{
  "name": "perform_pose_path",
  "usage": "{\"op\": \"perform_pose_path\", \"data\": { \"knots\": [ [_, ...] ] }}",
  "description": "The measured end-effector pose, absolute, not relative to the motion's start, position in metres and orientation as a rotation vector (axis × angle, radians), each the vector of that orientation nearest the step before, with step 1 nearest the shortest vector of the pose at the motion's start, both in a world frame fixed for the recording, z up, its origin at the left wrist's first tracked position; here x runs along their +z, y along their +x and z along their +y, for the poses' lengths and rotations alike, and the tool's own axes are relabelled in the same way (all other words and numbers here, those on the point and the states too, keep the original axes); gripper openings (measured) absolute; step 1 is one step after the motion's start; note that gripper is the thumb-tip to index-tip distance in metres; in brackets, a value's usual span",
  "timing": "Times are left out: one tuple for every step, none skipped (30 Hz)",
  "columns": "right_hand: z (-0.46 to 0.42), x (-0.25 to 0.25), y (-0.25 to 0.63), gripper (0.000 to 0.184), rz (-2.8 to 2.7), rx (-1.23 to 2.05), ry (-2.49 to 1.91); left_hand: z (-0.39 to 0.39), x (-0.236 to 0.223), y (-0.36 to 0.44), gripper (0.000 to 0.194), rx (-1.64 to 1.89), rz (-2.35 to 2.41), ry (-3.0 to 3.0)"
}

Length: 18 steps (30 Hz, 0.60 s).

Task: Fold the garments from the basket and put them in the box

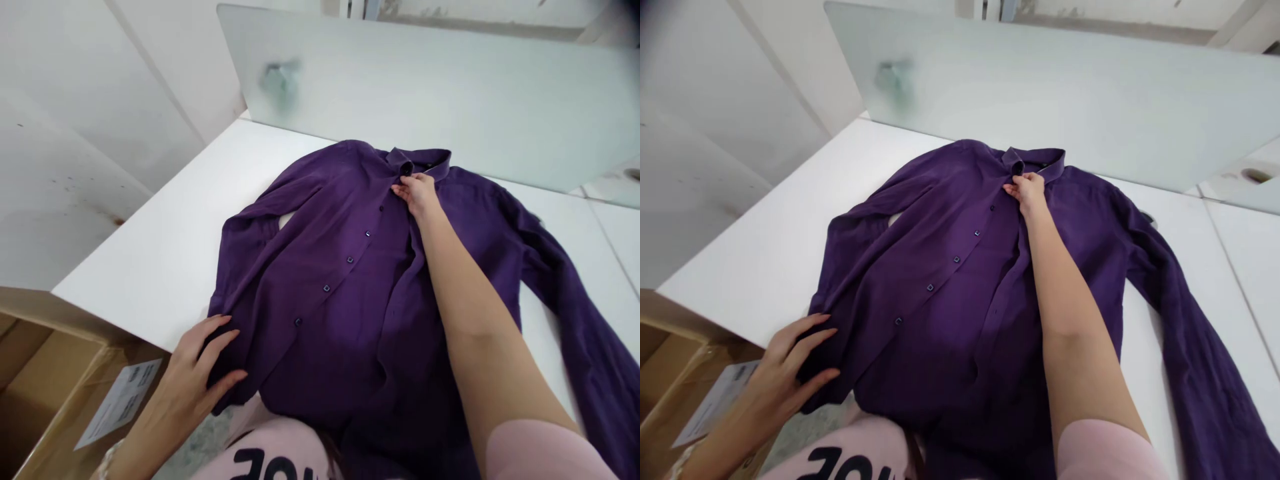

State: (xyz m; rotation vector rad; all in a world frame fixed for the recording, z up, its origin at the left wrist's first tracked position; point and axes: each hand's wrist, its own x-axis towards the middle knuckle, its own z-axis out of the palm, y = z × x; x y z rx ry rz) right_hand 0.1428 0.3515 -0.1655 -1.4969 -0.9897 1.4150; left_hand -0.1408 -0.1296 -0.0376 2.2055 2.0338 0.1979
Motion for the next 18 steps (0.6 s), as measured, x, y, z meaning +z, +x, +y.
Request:
{"op": "perform_pose_path", "data": {
  "knots": [
    [0.35, -0.169, 0.142, 0.025, -0.985, 1.412, -1.491, -0.138, -0.036, -0.14, 0.056, 0.133, 1.985, 2.223],
    [0.349, -0.172, 0.142, 0.025, -0.982, 1.406, -1.483, -0.145, -0.035, -0.14, 0.063, 0.069, 1.945, 2.241],
    [0.348, -0.174, 0.141, 0.024, -0.983, 1.395, -1.47, -0.151, -0.034, -0.14, 0.067, 0.008, 1.921, 2.259],
    [0.348, -0.175, 0.14, 0.024, -0.985, 1.382, -1.453, -0.154, -0.032, -0.14, 0.066, -0.045, 1.913, 2.279],
    [0.347, -0.176, 0.139, 0.024, -0.987, 1.369, -1.434, -0.157, -0.03, -0.14, 0.063, -0.092, 1.912, 2.298],
    [0.347, -0.176, 0.139, 0.024, -0.986, 1.359, -1.415, -0.158, -0.028, -0.14, 0.062, -0.127, 1.906, 2.311],
    [0.346, -0.176, 0.139, 0.024, -0.984, 1.353, -1.398, -0.157, -0.026, -0.142, 0.064, -0.155, 1.888, 2.313],
    [0.345, -0.176, 0.139, 0.024, -0.977, 1.353, -1.384, -0.155, -0.023, -0.144, 0.067, -0.168, 1.863, 2.299],
    [0.344, -0.176, 0.14, 0.024, -0.967, 1.359, -1.375, -0.152, -0.019, -0.146, 0.069, -0.156, 1.837, 2.273],
    [0.343, -0.175, 0.14, 0.024, -0.957, 1.367, -1.367, -0.149, -0.014, -0.149, 0.069, -0.116, 1.815, 2.238],
    [0.343, -0.174, 0.141, 0.024, -0.947, 1.374, -1.36, -0.146, -0.008, -0.151, 0.065, -0.048, 1.793, 2.21],
    [0.342, -0.174, 0.141, 0.024, -0.938, 1.382, -1.354, -0.142, -0.001, -0.153, 0.061, 0.027, 1.779, 2.183],
    [0.342, -0.173, 0.141, 0.025, -0.928, 1.39, -1.352, -0.139, 0.007, -0.154, 0.055, 0.099, 1.796, 2.151],
    [0.341, -0.173, 0.141, 0.025, -0.916, 1.397, -1.353, -0.136, 0.015, -0.153, 0.049, 0.166, 1.849, 2.114],
    [0.341, -0.172, 0.14, 0.026, -0.905, 1.401, -1.355, -0.133, 0.024, -0.152, 0.042, 0.222, 1.932, 2.066],
    [0.341, -0.172, 0.139, 0.026, -0.893, 1.403, -1.358, -0.131, 0.032, -0.148, 0.035, 0.277, 2.046, 1.994],
    [0.341, -0.172, 0.138, 0.026, -0.881, 1.403, -1.361, -0.129, 0.039, -0.145, 0.028, 0.338, 2.174, 1.894],
    [0.341, -0.172, 0.138, 0.025, -0.87, 1.401, -1.362, -0.128, 0.045, -0.14, 0.024, 0.404, 2.285, 1.775]
  ]
}}
